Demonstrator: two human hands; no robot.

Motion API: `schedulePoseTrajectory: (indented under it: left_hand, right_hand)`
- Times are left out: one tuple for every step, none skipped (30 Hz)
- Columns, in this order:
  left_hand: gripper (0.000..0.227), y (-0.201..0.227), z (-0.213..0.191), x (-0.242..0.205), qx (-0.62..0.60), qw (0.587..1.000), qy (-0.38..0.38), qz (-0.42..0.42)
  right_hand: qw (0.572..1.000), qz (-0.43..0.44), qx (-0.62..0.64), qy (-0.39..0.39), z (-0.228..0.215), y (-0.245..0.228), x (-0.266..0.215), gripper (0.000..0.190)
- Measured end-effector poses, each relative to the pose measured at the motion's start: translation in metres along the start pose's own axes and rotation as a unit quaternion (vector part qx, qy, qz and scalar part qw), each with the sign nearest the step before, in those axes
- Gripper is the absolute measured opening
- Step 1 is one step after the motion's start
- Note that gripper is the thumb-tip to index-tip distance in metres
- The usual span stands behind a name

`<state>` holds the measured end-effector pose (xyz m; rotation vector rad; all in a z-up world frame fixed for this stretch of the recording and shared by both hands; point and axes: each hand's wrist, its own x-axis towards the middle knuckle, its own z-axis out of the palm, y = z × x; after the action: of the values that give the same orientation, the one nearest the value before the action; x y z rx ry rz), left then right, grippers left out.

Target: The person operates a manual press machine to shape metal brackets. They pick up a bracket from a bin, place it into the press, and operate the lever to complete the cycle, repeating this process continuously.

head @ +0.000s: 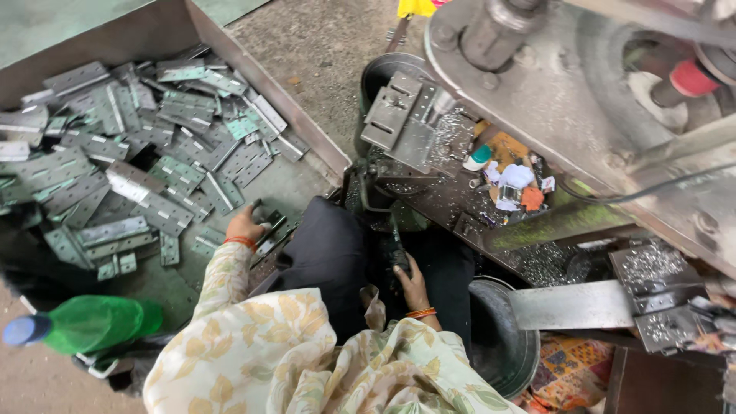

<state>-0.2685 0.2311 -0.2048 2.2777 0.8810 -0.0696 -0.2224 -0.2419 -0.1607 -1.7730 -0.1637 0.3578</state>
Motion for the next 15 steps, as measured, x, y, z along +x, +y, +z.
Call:
schedulePoseTrajectory:
  left_hand:
    - [0.080,0.002,0.000,0.002,0.013,0.999,-0.034,-0.014]
    - [0.078,0.004,0.001,0.001,0.004,1.000,-0.029,0.004]
    - [0.077,0.007,0.001,0.000,-0.006,0.999,-0.025,0.022]
    - [0.076,0.011,0.000,0.000,-0.016,0.999,-0.020,0.039]
    - [0.074,0.019,-0.002,0.000,-0.003,0.999,0.002,0.043]
    - [0.072,0.028,-0.006,-0.002,0.009,0.999,0.025,0.046]
    - [0.070,0.039,-0.012,-0.005,0.022,0.997,0.047,0.049]
    - [0.070,0.053,-0.020,-0.008,-0.024,0.995,0.061,0.077]
    - [0.069,0.071,-0.030,-0.008,-0.071,0.989,0.074,0.104]
    - [0.068,0.092,-0.042,-0.008,-0.117,0.981,0.087,0.130]
    - [0.069,0.115,-0.053,-0.006,-0.138,0.977,0.084,0.138]
    - [0.069,0.141,-0.063,-0.004,-0.158,0.973,0.081,0.146]
    - [0.072,0.166,-0.071,-0.003,-0.232,0.962,0.051,0.138]
    - [0.075,0.195,-0.075,0.000,-0.303,0.944,0.021,0.130]
    - [0.076,0.223,-0.076,0.002,-0.309,0.934,0.024,0.179]
  right_hand:
    - [1.000,0.003,0.003,0.000,0.000,0.001,-0.001,0.059]
    - [1.000,0.005,0.005,-0.001,0.000,0.002,-0.001,0.059]
    - [1.000,0.008,0.007,-0.003,0.000,0.002,-0.002,0.059]
    - [1.000,0.016,0.011,-0.003,0.000,0.001,-0.002,0.059]
    - [1.000,0.023,0.016,-0.002,0.000,0.000,-0.002,0.060]
    - [0.999,0.031,0.020,-0.004,0.001,-0.001,-0.002,0.060]
    - [0.999,0.032,0.019,-0.003,0.002,-0.002,-0.002,0.060]
    - [0.999,0.034,0.017,-0.003,0.001,-0.003,-0.003,0.061]
    - [0.999,0.035,0.015,-0.003,0.001,-0.003,-0.003,0.061]
    - [0.999,0.045,0.016,-0.001,0.000,-0.003,-0.003,0.062]
    - [0.998,0.056,0.018,0.001,0.000,-0.002,-0.003,0.062]
    - [0.998,0.066,0.018,0.001,-0.002,-0.001,-0.004,0.063]
    - [0.997,0.074,0.019,0.002,-0.004,0.000,-0.004,0.063]
    - [0.996,0.081,0.020,0.003,-0.002,0.002,-0.003,0.063]
    - [0.996,0.089,0.020,0.004,0.000,0.004,-0.002,0.063]
